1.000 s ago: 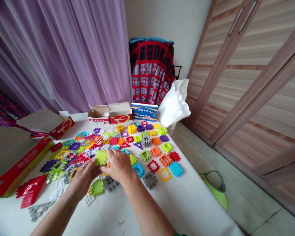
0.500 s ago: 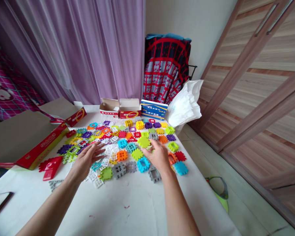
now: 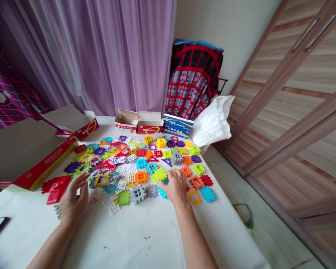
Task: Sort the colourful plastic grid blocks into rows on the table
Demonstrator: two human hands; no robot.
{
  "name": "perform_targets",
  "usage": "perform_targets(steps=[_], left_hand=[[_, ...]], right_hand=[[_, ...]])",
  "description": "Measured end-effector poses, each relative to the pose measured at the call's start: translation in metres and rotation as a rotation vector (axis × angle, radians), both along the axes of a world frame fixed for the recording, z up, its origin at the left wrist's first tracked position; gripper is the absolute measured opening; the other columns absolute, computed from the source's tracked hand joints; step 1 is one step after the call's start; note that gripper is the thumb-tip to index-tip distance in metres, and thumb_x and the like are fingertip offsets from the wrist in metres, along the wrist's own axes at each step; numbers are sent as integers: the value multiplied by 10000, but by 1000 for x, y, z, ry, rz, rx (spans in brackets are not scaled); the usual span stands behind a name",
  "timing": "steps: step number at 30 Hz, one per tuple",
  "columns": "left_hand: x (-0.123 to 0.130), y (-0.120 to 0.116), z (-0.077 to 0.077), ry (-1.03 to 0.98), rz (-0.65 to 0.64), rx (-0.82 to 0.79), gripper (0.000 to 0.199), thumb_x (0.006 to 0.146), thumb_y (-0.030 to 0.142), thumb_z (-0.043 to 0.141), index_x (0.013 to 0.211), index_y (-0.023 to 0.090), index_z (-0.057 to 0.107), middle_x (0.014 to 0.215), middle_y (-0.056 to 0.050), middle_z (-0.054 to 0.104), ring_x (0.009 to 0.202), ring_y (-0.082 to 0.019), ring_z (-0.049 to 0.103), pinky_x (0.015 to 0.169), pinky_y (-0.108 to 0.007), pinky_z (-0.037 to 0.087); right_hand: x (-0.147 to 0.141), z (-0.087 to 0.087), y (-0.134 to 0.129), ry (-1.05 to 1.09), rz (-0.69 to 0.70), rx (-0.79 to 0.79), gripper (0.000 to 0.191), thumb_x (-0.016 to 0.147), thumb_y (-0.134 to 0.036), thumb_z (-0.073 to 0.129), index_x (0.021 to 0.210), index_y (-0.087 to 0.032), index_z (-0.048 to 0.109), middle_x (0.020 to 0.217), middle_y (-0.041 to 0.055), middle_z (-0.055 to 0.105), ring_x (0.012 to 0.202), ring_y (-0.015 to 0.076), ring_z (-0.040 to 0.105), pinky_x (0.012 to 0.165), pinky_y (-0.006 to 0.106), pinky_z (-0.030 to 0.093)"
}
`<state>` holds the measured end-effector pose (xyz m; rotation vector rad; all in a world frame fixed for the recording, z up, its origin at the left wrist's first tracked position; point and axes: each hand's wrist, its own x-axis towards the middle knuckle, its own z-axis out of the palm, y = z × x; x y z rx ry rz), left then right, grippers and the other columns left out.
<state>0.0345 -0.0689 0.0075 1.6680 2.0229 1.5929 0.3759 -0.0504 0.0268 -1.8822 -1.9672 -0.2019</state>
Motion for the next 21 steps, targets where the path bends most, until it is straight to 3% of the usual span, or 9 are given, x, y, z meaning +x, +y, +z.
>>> perform_targets(steps=[8, 13, 17, 21], left_hand=[[-4, 4, -5, -104, 0, -26, 409, 885, 406, 501, 1235, 211, 583, 1079, -88, 742, 784, -173, 692, 476, -202, 426], [-4, 3, -5, -213, -37, -17, 395, 880, 422, 513, 1210, 217, 581, 1110, -106, 724, 889, -198, 699, 724, -291, 539], [-6, 6, 0, -306, -47, 4, 360, 872, 401, 529, 1176, 217, 584, 1105, -104, 720, 999, -209, 684, 924, -375, 517], [-16, 22, 8, -403, -32, 33, 344, 860, 405, 541, 1138, 211, 593, 1104, -100, 715, 1063, -214, 666, 991, -404, 486]], right_hand=[[0, -5, 3, -15, 20, -39, 300, 802, -402, 647, 1005, -186, 689, 1113, 116, 706, 1141, 301, 549, 948, 421, 413], [1, -6, 1, -46, 19, -38, 358, 818, -415, 616, 1090, -187, 667, 1142, 128, 694, 1142, 312, 556, 939, 442, 425], [6, -4, -1, -29, 46, 11, 396, 839, -435, 588, 1123, -170, 663, 1142, 147, 690, 1124, 320, 566, 933, 456, 440], [10, 1, 3, 18, 170, 45, 300, 884, -374, 520, 1062, -211, 697, 1122, 108, 707, 1077, 284, 598, 947, 442, 452]])
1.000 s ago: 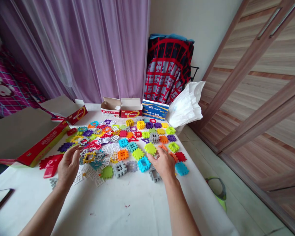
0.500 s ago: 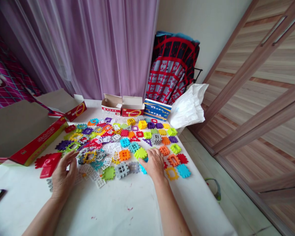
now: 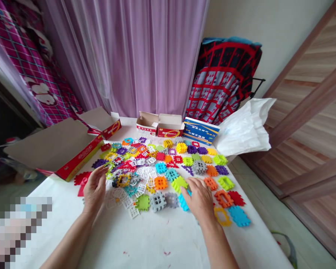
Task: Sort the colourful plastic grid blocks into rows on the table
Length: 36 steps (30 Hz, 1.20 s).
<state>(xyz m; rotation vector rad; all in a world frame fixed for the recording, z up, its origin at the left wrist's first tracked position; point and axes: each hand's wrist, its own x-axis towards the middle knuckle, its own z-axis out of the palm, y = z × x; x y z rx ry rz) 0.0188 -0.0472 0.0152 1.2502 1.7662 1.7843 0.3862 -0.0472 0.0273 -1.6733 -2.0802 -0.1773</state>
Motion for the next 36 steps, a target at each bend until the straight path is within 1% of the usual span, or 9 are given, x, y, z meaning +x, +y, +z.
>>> perform_targets(steps=[4, 8, 15, 20, 23, 26, 29, 33, 36], left_hand=[[-7, 15, 0, -25, -3, 1, 355, 837, 424, 560, 1108, 198, 604, 1056, -103, 725, 1017, -216, 681, 963, -390, 499], [-6, 16, -7, -55, -12, -9, 349, 826, 452, 591, 1069, 205, 626, 995, -92, 743, 970, -222, 694, 928, -378, 510], [-13, 12, -5, -161, -10, 5, 420, 886, 563, 488, 1072, 213, 627, 971, -90, 748, 956, -232, 702, 900, -382, 525], [-16, 10, -6, -235, 3, -7, 430, 879, 589, 492, 1068, 223, 617, 971, -80, 733, 944, -232, 692, 898, -376, 520], [-14, 8, -7, -185, 38, -20, 405, 892, 600, 458, 899, 232, 626, 791, -39, 681, 772, -199, 648, 767, -326, 514], [-12, 7, -6, -132, 37, -19, 455, 913, 605, 407, 691, 238, 559, 617, 2, 540, 610, -161, 526, 617, -283, 442], [-10, 8, -5, -153, 22, -27, 478, 922, 606, 385, 659, 239, 542, 586, 12, 498, 575, -154, 481, 580, -278, 404], [-8, 10, -5, -186, -6, -39, 478, 922, 610, 379, 676, 239, 555, 582, 12, 505, 571, -160, 486, 578, -278, 402], [-8, 11, -5, -201, -12, -43, 466, 919, 604, 391, 691, 239, 569, 586, 11, 519, 575, -163, 501, 583, -276, 411]], right_hand=[[-9, 6, 12, 21, 98, 10, 283, 885, -331, 496, 1010, -219, 724, 1079, 96, 723, 1015, 264, 626, 929, 426, 478], [-40, 20, 30, 29, 222, -44, 264, 879, -285, 508, 1007, -234, 733, 1073, 74, 726, 1013, 238, 631, 930, 401, 484], [-148, 44, 89, -24, 425, -182, 252, 881, -237, 539, 1046, -237, 730, 1136, 50, 714, 1061, 221, 610, 961, 377, 459], [-231, 39, 142, -71, 514, -265, 305, 858, -198, 558, 1124, -223, 706, 1237, 49, 679, 1141, 229, 571, 1003, 385, 433], [-262, 32, 166, -116, 519, -335, 471, 811, -178, 571, 1274, -243, 628, 1397, 62, 572, 1273, 261, 481, 1039, 455, 406], [-276, 25, 182, -172, 532, -457, 619, 779, -174, 565, 1391, -259, 531, 1508, 61, 453, 1380, 287, 369, 1104, 526, 328], [-279, 18, 189, -200, 547, -519, 586, 794, -201, 550, 1377, -266, 549, 1531, 57, 422, 1397, 295, 349, 1123, 537, 290], [-272, 15, 189, -192, 557, -440, 414, 818, -245, 585, 1225, -263, 654, 1412, 61, 557, 1310, 274, 459, 1073, 486, 346], [-262, 16, 186, -199, 556, -417, 331, 854, -267, 587, 1176, -240, 665, 1300, 70, 637, 1233, 261, 527, 1026, 462, 374]])
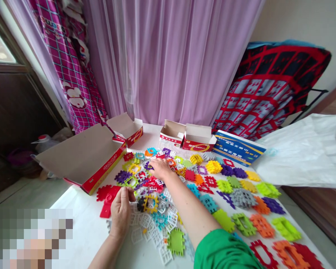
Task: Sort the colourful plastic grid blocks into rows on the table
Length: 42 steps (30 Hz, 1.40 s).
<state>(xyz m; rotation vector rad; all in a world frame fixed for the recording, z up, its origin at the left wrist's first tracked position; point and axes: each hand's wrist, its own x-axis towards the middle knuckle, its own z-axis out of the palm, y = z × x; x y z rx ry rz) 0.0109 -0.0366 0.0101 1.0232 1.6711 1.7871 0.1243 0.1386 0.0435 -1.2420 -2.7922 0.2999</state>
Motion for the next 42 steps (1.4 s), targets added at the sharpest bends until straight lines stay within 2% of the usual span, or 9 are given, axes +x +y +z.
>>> perform_targets(steps=[5, 12, 16, 19, 23, 26, 29, 36, 42], left_hand=[[1, 0, 1, -41, 9, 12, 450, 911, 597, 413, 710, 233, 585, 576, 15, 538, 559, -158, 513, 576, -272, 423], [-1, 1, 6, -90, 28, 3, 471, 872, 643, 456, 718, 221, 598, 563, 15, 554, 552, -149, 526, 560, -266, 446], [-4, 1, 4, -139, 42, -1, 492, 865, 663, 461, 731, 212, 605, 587, 10, 585, 558, -144, 543, 567, -264, 461], [-6, 2, 2, -170, 49, 10, 496, 853, 672, 480, 733, 208, 607, 586, 12, 588, 558, -141, 547, 572, -261, 463], [-6, 3, 0, -191, 65, 9, 515, 832, 698, 490, 749, 204, 609, 577, 14, 589, 547, -142, 553, 561, -262, 468], [-6, 4, -1, -202, 83, 7, 549, 803, 732, 495, 745, 198, 611, 572, 11, 592, 537, -141, 553, 547, -260, 467], [-5, 5, -1, -214, 84, 10, 563, 796, 739, 495, 737, 192, 615, 574, 9, 593, 532, -137, 554, 538, -255, 461], [-3, 5, 2, -250, 74, 20, 541, 809, 711, 505, 729, 188, 618, 569, 13, 585, 523, -132, 551, 536, -252, 462], [-4, 4, 3, -263, 75, 21, 535, 804, 705, 518, 733, 184, 619, 564, 11, 589, 519, -130, 548, 531, -251, 466]], right_hand=[[31, -1, -7, 24, 29, 56, 262, 896, -228, 553, 1128, -217, 675, 1204, 76, 689, 1168, 223, 580, 1002, 401, 379], [91, -6, -8, 118, -384, 62, 330, 956, -244, 423, 1136, -226, 699, 1070, 67, 744, 974, 199, 679, 847, 295, 473], [118, -1, -5, 146, -411, -21, 326, 929, -215, 436, 1068, -216, 731, 1037, 49, 749, 964, 185, 678, 828, 273, 486], [119, 7, -12, 75, -409, 61, 297, 895, -200, 480, 1025, -224, 747, 1059, 57, 735, 985, 195, 665, 848, 285, 481], [90, 13, -36, 81, -231, 78, 325, 911, -318, 516, 1170, -240, 696, 1209, 67, 682, 1103, 206, 622, 954, 314, 450], [64, 11, -60, -10, 15, -105, 693, 774, -556, 672, 1377, -237, 552, 1405, 111, 557, 1252, 292, 527, 1039, 405, 404], [51, 8, -77, -56, 105, -126, 934, 666, -612, 745, 1455, -206, 454, 1483, 160, 457, 1324, 356, 438, 1073, 478, 356], [44, -2, -76, 119, 74, -33, 321, 799, -259, 644, 1111, -244, 717, 1069, 49, 728, 1012, 219, 640, 898, 332, 457], [49, -1, -70, 182, -25, -66, 194, 826, -165, 584, 857, -235, 762, 932, 17, 757, 885, 176, 673, 786, 274, 463]])
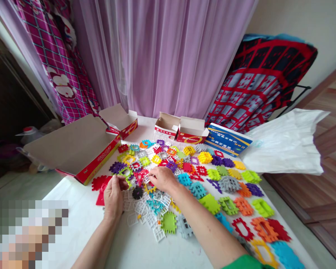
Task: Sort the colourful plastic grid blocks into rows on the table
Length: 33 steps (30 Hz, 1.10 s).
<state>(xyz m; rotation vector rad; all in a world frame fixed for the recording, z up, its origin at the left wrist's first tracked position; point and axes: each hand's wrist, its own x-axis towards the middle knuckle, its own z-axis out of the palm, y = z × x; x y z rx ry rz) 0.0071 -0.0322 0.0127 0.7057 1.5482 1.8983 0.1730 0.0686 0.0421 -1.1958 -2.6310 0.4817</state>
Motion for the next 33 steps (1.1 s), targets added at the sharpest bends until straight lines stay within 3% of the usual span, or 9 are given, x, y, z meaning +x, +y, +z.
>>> perform_targets(steps=[5, 8, 10, 12, 15, 18, 22, 27, 33], left_hand=[[1, 1, -2, 2, -8, -1, 545, 794, 719, 513, 718, 188, 609, 555, 13, 582, 512, -129, 542, 525, -252, 460], [1, 2, -3, 9, -17, -7, 543, 787, 720, 523, 725, 188, 615, 564, 11, 592, 520, -133, 556, 531, -256, 469], [2, 2, -3, 17, -23, -17, 545, 779, 723, 531, 745, 188, 627, 589, 2, 615, 540, -141, 573, 538, -259, 478], [2, 1, -4, 29, -30, -23, 539, 781, 717, 535, 766, 189, 640, 629, -10, 640, 583, -151, 597, 563, -262, 489], [2, 0, -5, 43, -37, -29, 519, 797, 698, 536, 785, 192, 653, 673, -21, 660, 642, -164, 622, 612, -272, 504], [1, 0, -4, 43, -35, -37, 527, 801, 704, 525, 794, 192, 651, 685, -30, 671, 652, -175, 633, 585, -272, 499], [1, 0, -4, 45, -19, -43, 545, 797, 720, 514, 810, 192, 647, 671, -26, 664, 627, -162, 615, 556, -257, 480], [1, 1, -5, 46, -24, -51, 544, 800, 720, 508, 798, 193, 642, 649, -18, 651, 609, -158, 605, 552, -258, 476], [1, 3, -7, 34, -44, -43, 540, 798, 722, 506, 794, 198, 637, 651, -14, 644, 633, -168, 623, 609, -280, 507]], right_hand=[[7, 9, -3, -64, -47, -17, 224, 841, -193, 583, 981, -221, 756, 1017, 45, 751, 949, 197, 661, 823, 290, 460], [3, 7, -10, -69, 81, 39, 231, 830, -219, 615, 1016, -225, 752, 1048, 51, 742, 993, 206, 639, 885, 313, 445], [-2, 5, -15, -47, 221, 31, 196, 819, -199, 619, 946, -238, 763, 999, 28, 749, 962, 188, 642, 879, 297, 443], [-5, 3, -16, -19, 272, 25, 182, 827, -183, 603, 883, -244, 766, 956, 13, 753, 928, 171, 648, 862, 279, 444], [-8, 5, -7, -55, 119, 43, 207, 852, -191, 570, 884, -244, 767, 955, 22, 751, 915, 175, 655, 836, 279, 454], [-13, 7, 4, -147, -2, 28, 258, 843, -222, 584, 1033, -273, 751, 1073, 30, 729, 982, 190, 649, 845, 284, 459], [-30, 9, 12, -230, 79, 10, 400, 824, -356, 643, 1222, -323, 671, 1140, 48, 680, 1048, 221, 625, 859, 301, 458], [-50, 12, 17, -312, 88, -40, 306, 786, -350, 685, 1085, -291, 710, 1092, 47, 676, 1017, 225, 625, 834, 298, 458], [-53, 12, 23, -268, 72, -112, 255, 773, -331, 700, 1007, -233, 708, 1070, 48, 693, 995, 208, 627, 804, 270, 455]])
